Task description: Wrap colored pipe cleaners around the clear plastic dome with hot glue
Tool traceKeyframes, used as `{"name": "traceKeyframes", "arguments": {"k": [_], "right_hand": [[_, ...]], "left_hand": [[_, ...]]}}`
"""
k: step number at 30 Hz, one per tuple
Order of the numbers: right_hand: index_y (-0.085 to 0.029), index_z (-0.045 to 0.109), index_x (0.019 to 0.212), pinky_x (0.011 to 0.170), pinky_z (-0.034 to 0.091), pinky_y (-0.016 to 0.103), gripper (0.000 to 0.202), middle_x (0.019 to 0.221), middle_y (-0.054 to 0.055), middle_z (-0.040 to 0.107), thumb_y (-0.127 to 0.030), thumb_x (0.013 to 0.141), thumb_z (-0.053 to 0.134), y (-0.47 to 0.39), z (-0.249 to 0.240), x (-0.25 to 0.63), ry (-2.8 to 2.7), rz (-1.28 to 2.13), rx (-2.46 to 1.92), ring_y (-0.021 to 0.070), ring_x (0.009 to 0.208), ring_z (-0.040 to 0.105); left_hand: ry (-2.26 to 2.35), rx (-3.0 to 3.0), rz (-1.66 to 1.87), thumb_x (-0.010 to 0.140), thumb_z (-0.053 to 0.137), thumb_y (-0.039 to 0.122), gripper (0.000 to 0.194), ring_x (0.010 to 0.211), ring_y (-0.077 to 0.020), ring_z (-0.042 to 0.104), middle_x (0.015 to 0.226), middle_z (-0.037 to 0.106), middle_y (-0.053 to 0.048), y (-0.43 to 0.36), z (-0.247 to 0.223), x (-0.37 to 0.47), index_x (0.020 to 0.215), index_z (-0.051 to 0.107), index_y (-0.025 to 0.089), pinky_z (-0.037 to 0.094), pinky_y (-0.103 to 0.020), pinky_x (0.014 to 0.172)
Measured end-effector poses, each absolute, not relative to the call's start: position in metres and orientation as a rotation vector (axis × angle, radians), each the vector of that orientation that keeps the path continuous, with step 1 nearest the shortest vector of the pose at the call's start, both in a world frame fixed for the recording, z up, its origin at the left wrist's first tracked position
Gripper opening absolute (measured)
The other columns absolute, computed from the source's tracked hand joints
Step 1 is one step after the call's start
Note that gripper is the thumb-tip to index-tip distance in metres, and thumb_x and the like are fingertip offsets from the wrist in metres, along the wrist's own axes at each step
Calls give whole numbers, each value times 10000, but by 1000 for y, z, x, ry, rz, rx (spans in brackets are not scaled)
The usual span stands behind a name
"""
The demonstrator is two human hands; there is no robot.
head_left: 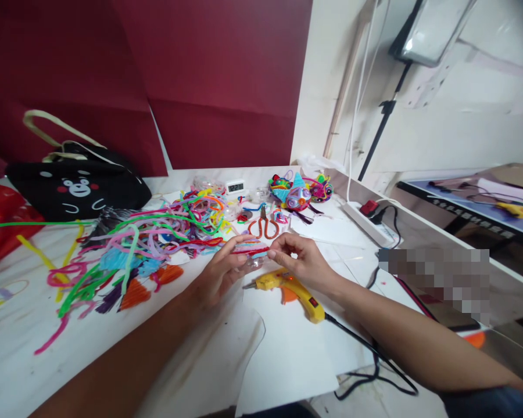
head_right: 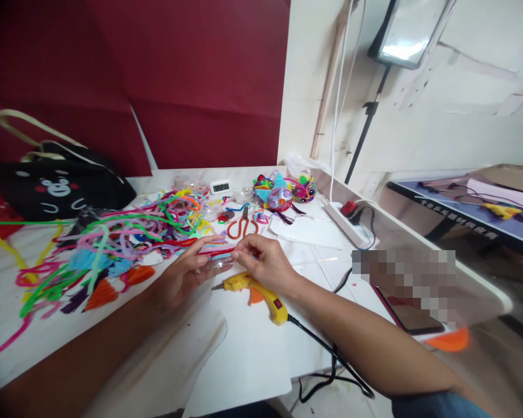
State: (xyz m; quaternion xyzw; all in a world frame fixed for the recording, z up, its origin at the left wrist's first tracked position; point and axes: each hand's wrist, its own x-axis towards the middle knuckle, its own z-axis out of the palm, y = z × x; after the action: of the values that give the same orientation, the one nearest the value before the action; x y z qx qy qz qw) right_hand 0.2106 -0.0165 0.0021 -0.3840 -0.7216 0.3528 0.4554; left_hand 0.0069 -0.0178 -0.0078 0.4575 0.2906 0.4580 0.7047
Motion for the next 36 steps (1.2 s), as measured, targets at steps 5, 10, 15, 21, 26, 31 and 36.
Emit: {"name": "traceKeyframes", "arguments": {"k": [5, 10, 15, 21, 26, 31, 36], "right_hand": [[-177, 601, 781, 528, 342, 230, 300, 661, -21, 536, -471, 822, 647, -10, 0, 213, -1708, 985, -896, 101, 576, 433], [-175, 600, 799, 534, 360, 233, 278, 659, -21, 535, -449, 817, 645, 7, -7, 223, -1670, 920, -945, 106, 576, 453], [-157, 661, 906, 668, 417, 252, 121, 867, 51, 685, -232, 844, 588, 19, -2, 234, -1894, 566, -1153, 144, 748, 586], [-173, 687, 775, 572, 348, 262, 172, 705, 58, 683, -284, 855, 584, -6, 32, 242, -2424, 365, -1593, 161, 613, 572], [-182, 688, 860, 565, 339, 284, 316, 783, 100, 706, -483, 833, 596, -41, 37, 243, -2590, 435, -1808, 220, 684, 631], [-168, 659, 908, 560, 344, 294, 369, 803, 106, 700, -511, 771, 644, -57, 25, 243, -2456, 543, -1892, 229, 681, 626], [-164, 628, 829, 544, 350, 276, 215, 742, 60, 658, -367, 762, 651, -58, 14, 250, -2300, 782, -1763, 165, 614, 554]], "left_hand": [[675, 992, 1084, 774, 680, 228, 401, 1073, -260, 657, 1130, 712, -89, -15, -6, 7, 1160, 579, 184, 423, -469, 1056], [753, 899, 1238, 773, 667, 183, 294, 1036, -254, 675, 1052, 738, -79, -11, 1, 8, 1059, 599, 166, 454, -469, 1023], [774, 884, 1293, 781, 672, 198, 322, 988, -270, 695, 1015, 752, -85, -3, -4, 6, 1089, 581, 164, 464, -513, 986], [807, 894, 1313, 789, 676, 226, 327, 967, -258, 698, 1013, 750, -75, -3, -6, 5, 1098, 582, 178, 448, -511, 992], [826, 882, 1359, 776, 690, 215, 319, 966, -253, 696, 995, 747, -63, -2, -6, 5, 1073, 577, 189, 443, -521, 996], [811, 881, 1377, 757, 704, 206, 351, 964, -258, 702, 988, 746, -65, -3, -6, 6, 1077, 560, 194, 436, -533, 999], [796, 863, 1408, 750, 707, 196, 346, 947, -259, 710, 955, 749, -51, -3, -5, 8, 1056, 546, 209, 437, -547, 992]]}}
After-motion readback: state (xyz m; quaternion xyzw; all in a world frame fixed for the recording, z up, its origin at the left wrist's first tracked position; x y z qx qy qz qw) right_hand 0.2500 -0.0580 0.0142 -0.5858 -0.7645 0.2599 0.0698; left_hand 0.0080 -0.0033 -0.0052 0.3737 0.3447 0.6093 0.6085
